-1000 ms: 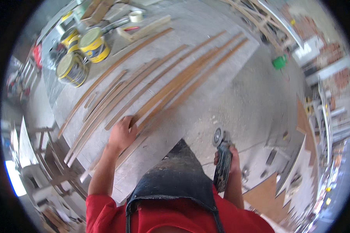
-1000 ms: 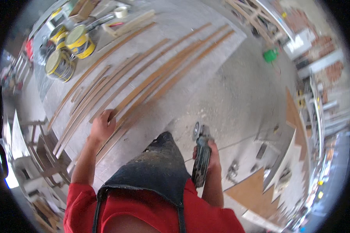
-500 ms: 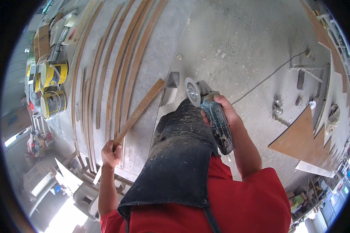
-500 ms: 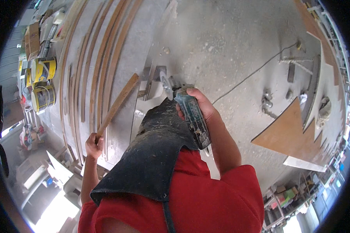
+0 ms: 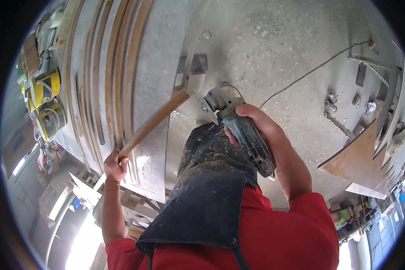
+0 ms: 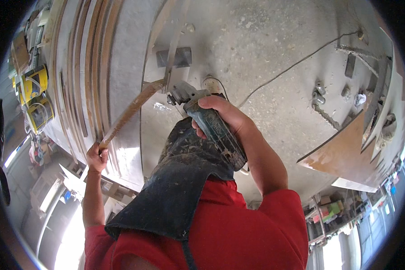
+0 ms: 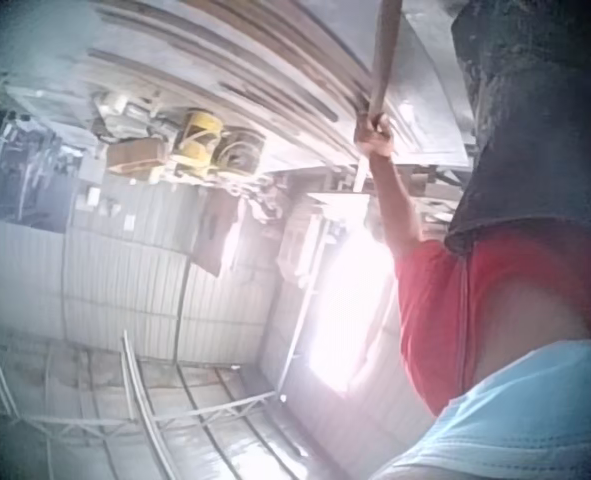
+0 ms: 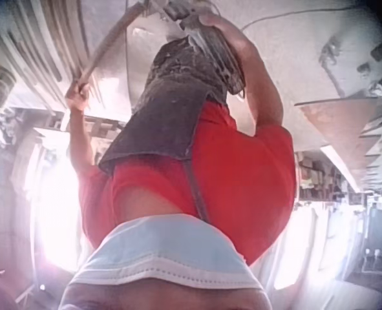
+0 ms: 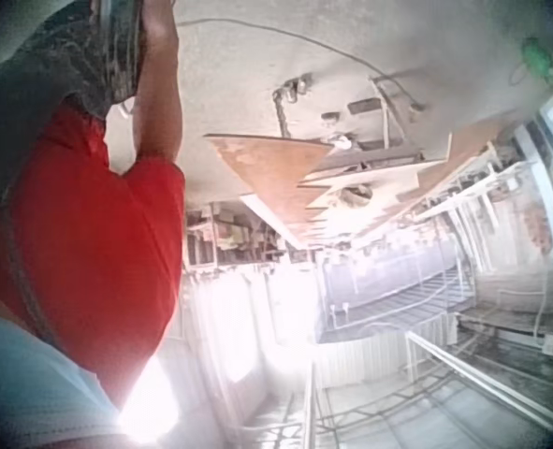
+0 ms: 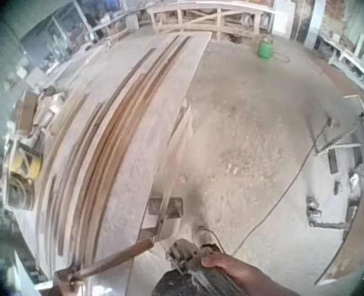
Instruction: The person uses an angle grinder to sand multiple thin wooden strips laid out on a workbench. They handle each strip individually, sanding edges and surfaces, then place them back on the bench. The person also briefly reviews a document and wipes the workbench with a cloth.
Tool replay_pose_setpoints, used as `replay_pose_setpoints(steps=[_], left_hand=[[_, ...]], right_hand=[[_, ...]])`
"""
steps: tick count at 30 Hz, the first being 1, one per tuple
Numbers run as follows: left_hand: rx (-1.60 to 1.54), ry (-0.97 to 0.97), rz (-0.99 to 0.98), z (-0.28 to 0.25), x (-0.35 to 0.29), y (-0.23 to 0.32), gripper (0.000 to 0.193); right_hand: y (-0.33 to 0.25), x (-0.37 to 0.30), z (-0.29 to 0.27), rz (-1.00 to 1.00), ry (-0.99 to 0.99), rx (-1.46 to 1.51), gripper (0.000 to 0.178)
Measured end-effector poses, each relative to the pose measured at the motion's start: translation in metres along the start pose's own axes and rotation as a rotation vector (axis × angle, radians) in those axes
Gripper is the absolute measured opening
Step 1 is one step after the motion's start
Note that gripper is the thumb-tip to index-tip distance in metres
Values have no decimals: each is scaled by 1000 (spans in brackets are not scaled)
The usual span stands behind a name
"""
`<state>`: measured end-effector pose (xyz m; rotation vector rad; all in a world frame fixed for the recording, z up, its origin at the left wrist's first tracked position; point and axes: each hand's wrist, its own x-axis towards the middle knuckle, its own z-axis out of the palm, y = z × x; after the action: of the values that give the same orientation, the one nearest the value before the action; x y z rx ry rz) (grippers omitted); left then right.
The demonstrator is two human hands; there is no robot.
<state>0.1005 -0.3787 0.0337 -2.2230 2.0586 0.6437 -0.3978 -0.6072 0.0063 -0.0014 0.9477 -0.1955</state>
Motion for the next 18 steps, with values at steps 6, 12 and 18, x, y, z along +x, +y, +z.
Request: replay_pose_setpoints(steps=[6, 12, 18], left_hand=[[34, 32, 16, 1, 1, 3, 41], [57, 53, 51, 1, 2, 2, 41], [24, 32, 28, 0, 3, 7, 40]], right_hand=[[-10, -7, 10, -9, -32, -66, 51], [-17, -1, 6, 15, -77, -75, 46], [-24, 4, 8, 41, -38, -86, 45]])
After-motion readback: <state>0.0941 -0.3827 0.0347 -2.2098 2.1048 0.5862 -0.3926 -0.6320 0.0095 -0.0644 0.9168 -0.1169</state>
